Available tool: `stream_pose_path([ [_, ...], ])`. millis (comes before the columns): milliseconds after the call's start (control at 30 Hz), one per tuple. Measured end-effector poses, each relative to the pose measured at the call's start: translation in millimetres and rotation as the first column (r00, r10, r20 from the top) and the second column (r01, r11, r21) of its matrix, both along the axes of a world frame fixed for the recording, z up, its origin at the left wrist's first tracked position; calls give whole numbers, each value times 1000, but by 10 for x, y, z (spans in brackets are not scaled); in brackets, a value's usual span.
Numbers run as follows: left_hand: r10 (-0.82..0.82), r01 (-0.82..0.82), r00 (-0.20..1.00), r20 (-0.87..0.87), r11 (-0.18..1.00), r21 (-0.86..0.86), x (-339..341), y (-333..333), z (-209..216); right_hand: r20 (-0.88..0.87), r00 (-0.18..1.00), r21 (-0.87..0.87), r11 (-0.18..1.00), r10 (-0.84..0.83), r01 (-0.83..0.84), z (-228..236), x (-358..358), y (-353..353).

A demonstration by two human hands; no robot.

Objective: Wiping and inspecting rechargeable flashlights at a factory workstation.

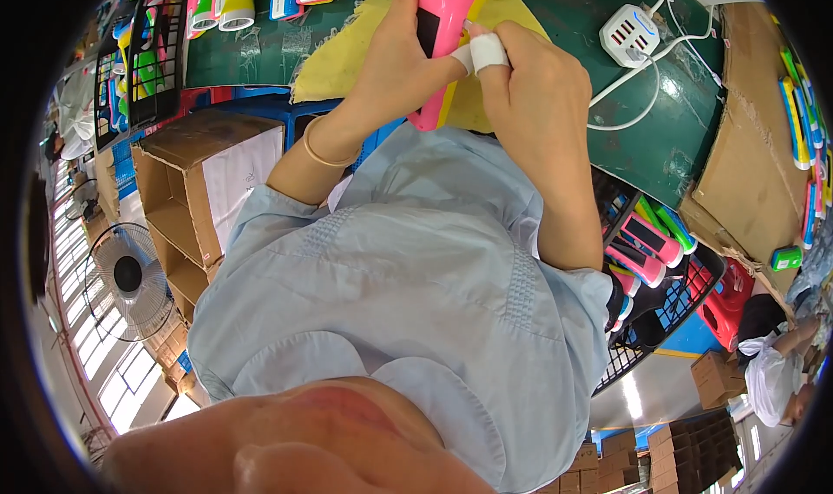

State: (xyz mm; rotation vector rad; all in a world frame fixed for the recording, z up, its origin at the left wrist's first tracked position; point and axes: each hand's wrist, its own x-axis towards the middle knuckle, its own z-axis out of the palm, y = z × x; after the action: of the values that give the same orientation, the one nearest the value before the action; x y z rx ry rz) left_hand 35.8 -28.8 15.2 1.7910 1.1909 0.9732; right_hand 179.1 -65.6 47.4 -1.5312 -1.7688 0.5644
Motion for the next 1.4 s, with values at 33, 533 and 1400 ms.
stream_pose_path([
  [33,43,-54,996,81,988,143,18,23,1,-3,1000,-6,1000,7,-7,-19,-2,34],
  [533,66,-61,997,-41,993,102,134,19,165,-90,995,-98,994,44,-53,-56,60,190],
  [1400,167,401,406,899,851,-339,88,328,104,-644,764,-186,977,-40,-106,-300,-122,40],
])
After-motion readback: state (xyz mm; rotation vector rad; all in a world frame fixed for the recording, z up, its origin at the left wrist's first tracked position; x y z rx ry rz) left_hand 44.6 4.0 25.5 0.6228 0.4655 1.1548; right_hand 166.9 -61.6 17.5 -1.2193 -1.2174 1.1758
